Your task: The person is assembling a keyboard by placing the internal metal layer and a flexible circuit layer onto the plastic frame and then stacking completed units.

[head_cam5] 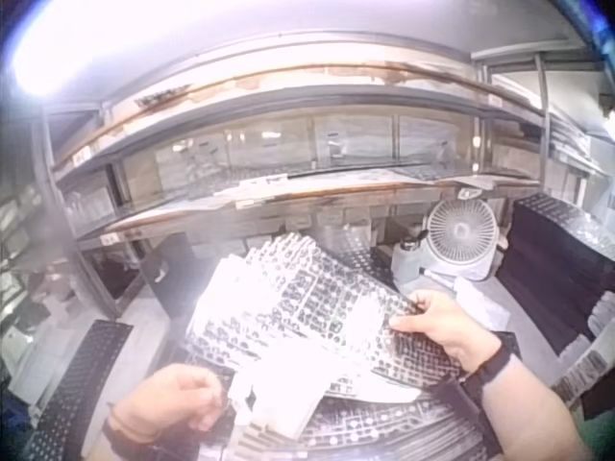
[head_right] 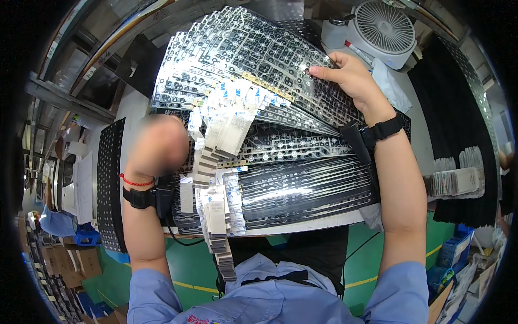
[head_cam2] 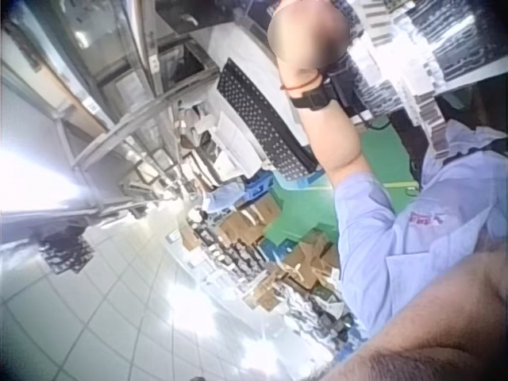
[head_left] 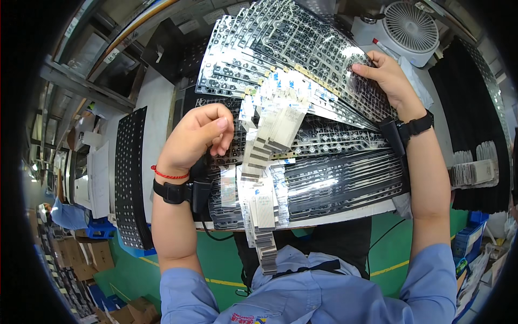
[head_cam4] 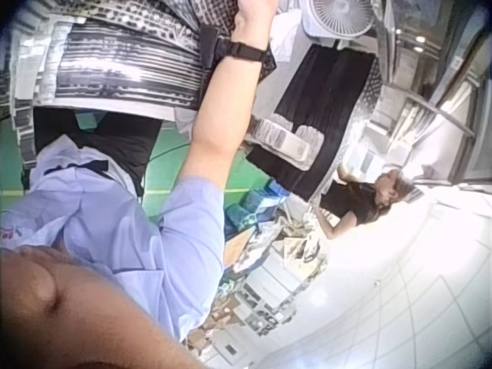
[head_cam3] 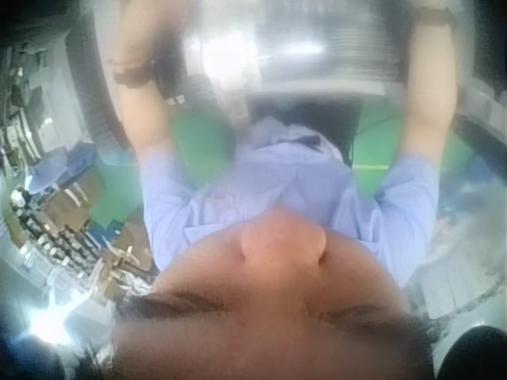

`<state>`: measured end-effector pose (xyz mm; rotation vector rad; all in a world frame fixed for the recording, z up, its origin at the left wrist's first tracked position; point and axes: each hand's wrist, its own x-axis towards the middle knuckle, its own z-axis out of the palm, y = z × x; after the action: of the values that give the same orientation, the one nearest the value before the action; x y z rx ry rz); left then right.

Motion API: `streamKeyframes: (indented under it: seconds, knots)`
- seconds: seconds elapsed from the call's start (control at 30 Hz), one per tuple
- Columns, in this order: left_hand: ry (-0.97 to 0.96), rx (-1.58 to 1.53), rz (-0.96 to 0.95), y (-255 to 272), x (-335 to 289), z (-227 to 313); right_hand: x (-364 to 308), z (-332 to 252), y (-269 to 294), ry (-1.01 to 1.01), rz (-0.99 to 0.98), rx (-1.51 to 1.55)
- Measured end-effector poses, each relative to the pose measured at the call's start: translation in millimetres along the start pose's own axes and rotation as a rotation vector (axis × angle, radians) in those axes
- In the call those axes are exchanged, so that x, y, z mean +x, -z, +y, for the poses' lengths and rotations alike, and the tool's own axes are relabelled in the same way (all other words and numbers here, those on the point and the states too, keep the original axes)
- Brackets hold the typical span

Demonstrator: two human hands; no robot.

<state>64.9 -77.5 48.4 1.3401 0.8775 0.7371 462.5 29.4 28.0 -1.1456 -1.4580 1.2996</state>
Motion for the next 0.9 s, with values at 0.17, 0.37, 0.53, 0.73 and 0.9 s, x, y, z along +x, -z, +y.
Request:
streamKeyframes:
  seconds: [0.17,0.37,0.53,0.73,0.9]
  knots:
    - [0.049,-0.13,-0.169,2,-7,4,0,2,1,0.012,0.009,-0.005]
    - [0.179,-0.015,-0.081,-3,-2,6,4,6,7,0.005,-0.001,0.018]
    - [0.2,0.177,-0.01,-7,-3,10,7,10,10,0.01,0.005,0.016]
    - [0.272,0.284,-0.05,-13,-5,16,5,7,8,0.003,0.004,0.022]
    - [0.248,0.267,-0.106,-9,-4,13,4,7,7,0.026,0.025,-0.005]
